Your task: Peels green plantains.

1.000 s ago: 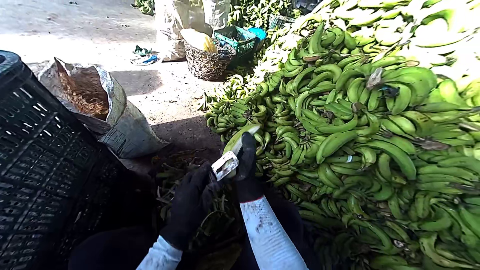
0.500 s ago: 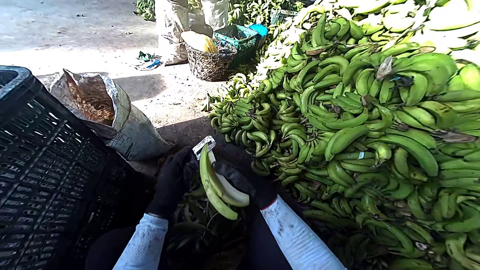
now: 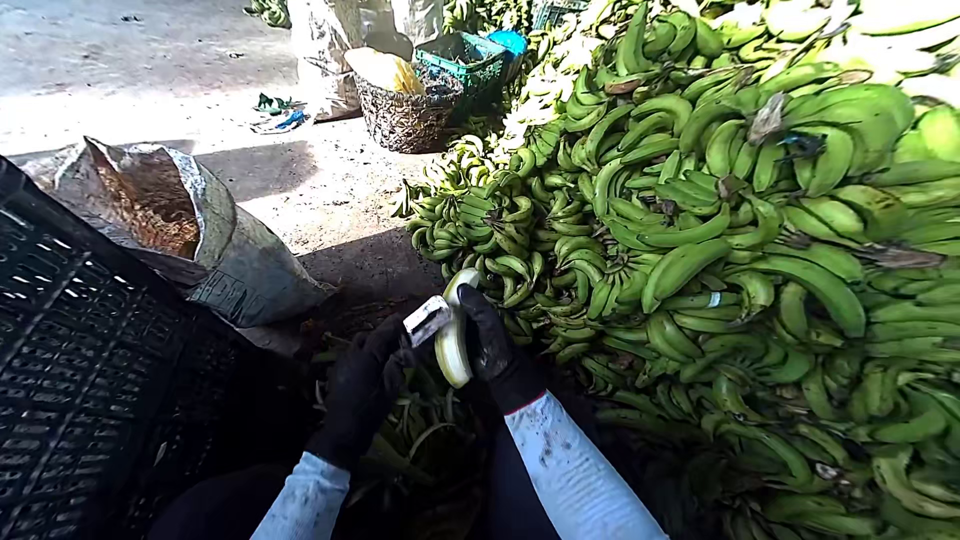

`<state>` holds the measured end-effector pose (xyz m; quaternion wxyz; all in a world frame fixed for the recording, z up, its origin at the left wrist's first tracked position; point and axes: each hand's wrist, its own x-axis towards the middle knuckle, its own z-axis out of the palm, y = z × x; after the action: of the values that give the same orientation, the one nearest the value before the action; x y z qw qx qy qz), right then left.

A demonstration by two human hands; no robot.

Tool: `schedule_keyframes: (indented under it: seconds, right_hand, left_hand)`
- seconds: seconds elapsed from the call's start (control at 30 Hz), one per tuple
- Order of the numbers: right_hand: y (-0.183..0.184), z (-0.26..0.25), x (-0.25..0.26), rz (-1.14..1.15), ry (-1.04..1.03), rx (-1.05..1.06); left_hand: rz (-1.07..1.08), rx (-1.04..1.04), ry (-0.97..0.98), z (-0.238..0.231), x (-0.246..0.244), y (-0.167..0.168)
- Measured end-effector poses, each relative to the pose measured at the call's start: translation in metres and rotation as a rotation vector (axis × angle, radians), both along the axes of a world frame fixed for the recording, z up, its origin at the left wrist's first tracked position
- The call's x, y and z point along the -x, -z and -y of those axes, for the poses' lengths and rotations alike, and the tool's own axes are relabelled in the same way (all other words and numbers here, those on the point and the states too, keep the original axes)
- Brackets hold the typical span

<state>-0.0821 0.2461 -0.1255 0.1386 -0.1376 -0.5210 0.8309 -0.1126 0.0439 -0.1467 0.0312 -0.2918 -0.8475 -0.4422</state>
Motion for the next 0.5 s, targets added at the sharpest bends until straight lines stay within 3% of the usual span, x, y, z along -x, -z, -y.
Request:
schedule_keyframes:
  seconds: [0.13,0.23,0.33,0.5]
  right_hand:
    - [0.0,-0.005,0.012,-0.143,0.142,0.523]
    - [0.0,-0.009,0.014,-0.169,0.2,0.686]
    - [0.003,-0.009,0.012,-0.157,0.115,0.673]
    - [0.001,0.004,0.001,-0.1,0.001,0.188]
  left_hand:
    - [-0.232,-0.021,-0.047,-0.013,-0.022,0.006]
    - [-0.347,0.036,-0.109,-0.014,-0.029,0.002]
    - [-0.278,0.028,-0.089,-0.014,-0.028,0.0]
    - [-0.117,0.011,-0.033,-0.004,-0.014,-0.003]
